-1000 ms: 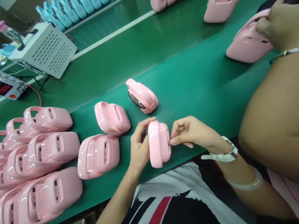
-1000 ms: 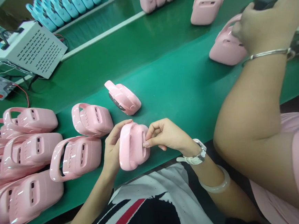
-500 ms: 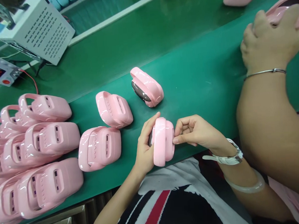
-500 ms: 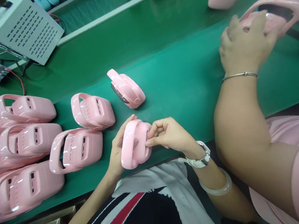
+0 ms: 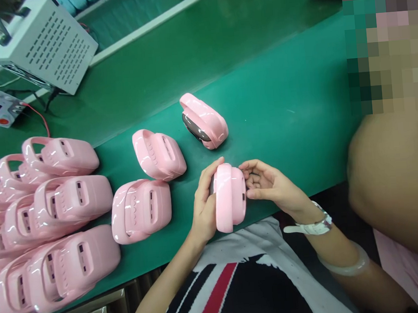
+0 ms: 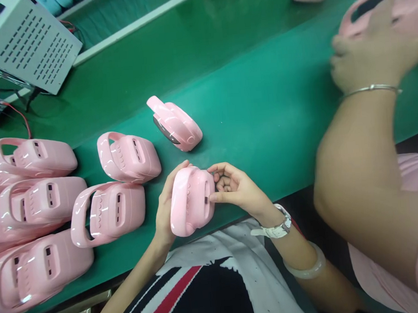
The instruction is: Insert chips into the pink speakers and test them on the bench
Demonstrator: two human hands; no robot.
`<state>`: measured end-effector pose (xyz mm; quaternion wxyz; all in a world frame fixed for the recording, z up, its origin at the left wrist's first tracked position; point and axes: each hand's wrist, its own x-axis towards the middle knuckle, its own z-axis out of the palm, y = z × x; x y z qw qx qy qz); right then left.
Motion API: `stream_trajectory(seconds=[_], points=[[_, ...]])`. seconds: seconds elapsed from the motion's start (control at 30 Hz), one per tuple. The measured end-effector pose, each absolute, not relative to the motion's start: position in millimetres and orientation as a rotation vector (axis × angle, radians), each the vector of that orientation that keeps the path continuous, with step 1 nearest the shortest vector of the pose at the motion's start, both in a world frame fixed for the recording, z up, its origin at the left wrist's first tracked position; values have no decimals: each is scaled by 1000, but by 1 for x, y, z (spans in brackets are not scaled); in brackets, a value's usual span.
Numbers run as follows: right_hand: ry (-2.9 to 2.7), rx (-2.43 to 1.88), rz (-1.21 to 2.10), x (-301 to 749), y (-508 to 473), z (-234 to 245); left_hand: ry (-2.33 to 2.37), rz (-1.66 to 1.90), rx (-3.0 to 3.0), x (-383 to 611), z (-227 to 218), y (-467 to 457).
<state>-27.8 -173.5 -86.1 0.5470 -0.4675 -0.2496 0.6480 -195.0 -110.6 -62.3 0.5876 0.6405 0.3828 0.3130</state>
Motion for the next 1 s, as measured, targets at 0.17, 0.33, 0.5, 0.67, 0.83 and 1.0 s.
stream_trajectory(seconds=[0.17,0.33,0.5,0.67,0.83,1.0], points=[[-567,-1076,1565,-21,-173,-87,855,728,1521,-195,-64,-112],[-576,-1072,1563,-24,-174,-88,851,726,1532,-195,-64,-112],[-553,-1095,1534,-27,-174,-84,859,709,1598,-196,-62,-112],[-515,-1090,1527,-31,-175,-77,882,667,1662,-197,-61,-113],[-526,-1100,1542,-30,-173,-80,851,653,1614,-196,-62,-110],[-690,-1195,1538,-10,-174,-69,817,720,1517,-191,-63,-115]])
